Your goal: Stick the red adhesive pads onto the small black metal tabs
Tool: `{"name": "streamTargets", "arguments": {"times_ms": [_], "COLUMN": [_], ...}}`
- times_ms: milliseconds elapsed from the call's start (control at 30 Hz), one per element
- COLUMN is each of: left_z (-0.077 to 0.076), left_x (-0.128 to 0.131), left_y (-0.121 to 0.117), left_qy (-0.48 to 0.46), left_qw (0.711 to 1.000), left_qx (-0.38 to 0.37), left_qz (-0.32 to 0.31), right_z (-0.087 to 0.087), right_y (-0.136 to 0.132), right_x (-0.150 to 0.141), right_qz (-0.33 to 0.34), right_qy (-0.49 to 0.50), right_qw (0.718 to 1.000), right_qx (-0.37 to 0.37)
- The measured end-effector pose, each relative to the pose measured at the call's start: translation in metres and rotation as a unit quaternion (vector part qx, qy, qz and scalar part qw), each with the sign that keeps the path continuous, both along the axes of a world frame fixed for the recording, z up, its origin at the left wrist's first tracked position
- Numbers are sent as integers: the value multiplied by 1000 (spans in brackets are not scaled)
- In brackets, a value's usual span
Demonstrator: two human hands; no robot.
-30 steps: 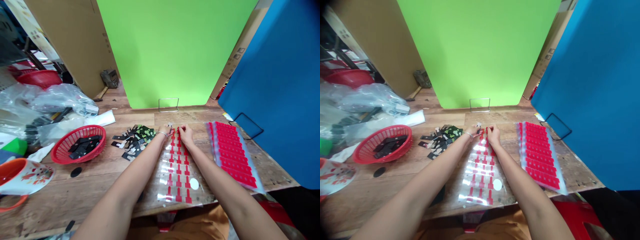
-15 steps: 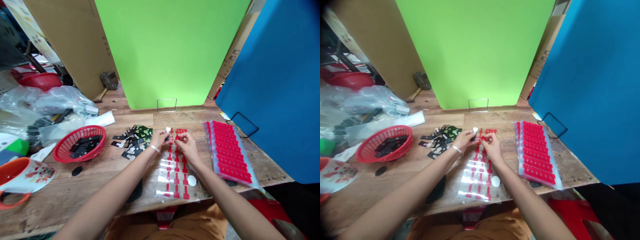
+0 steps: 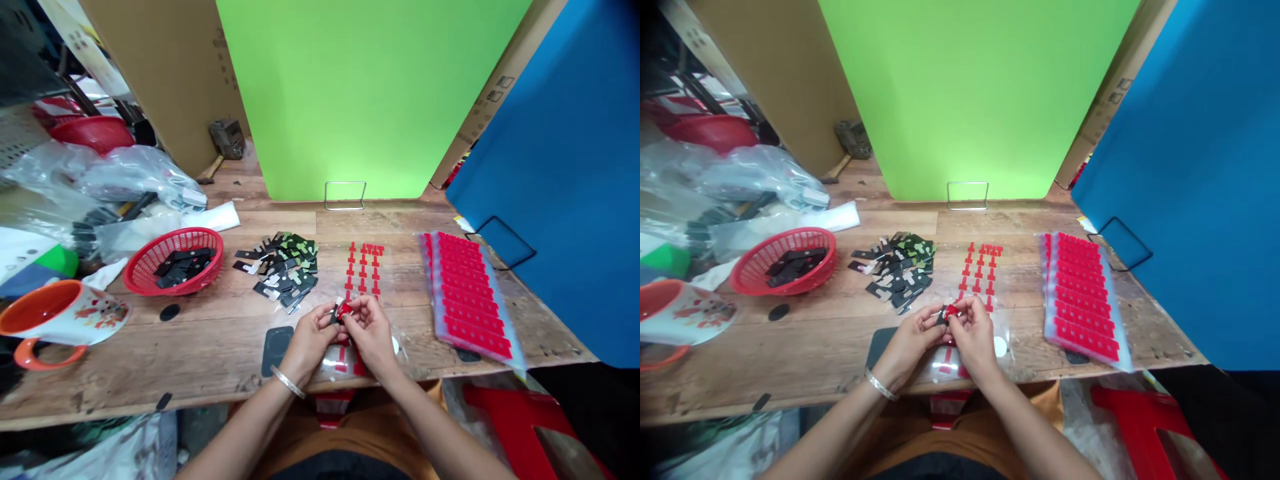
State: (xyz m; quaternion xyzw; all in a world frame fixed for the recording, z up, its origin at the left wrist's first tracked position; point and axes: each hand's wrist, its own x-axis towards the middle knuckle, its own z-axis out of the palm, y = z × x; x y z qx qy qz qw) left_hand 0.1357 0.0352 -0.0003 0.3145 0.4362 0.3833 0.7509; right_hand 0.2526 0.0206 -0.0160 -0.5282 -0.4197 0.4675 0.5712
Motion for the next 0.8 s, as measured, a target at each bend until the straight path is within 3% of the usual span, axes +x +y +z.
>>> {"name": "streamTargets", "arguments": {"times_ms": [800], "left_z": [4], "left_x": [2], "left_y": [-4], "left_qy": [-11], "left_qw": [1000], "left_qx": [-19], "left_qz": [-22], "right_z": [4], "right_y": [-4], "right_x": [-2], "right_qz": [-16], "right_qy": [0], "right_qw": [1000], "right_qx": [-26]}}
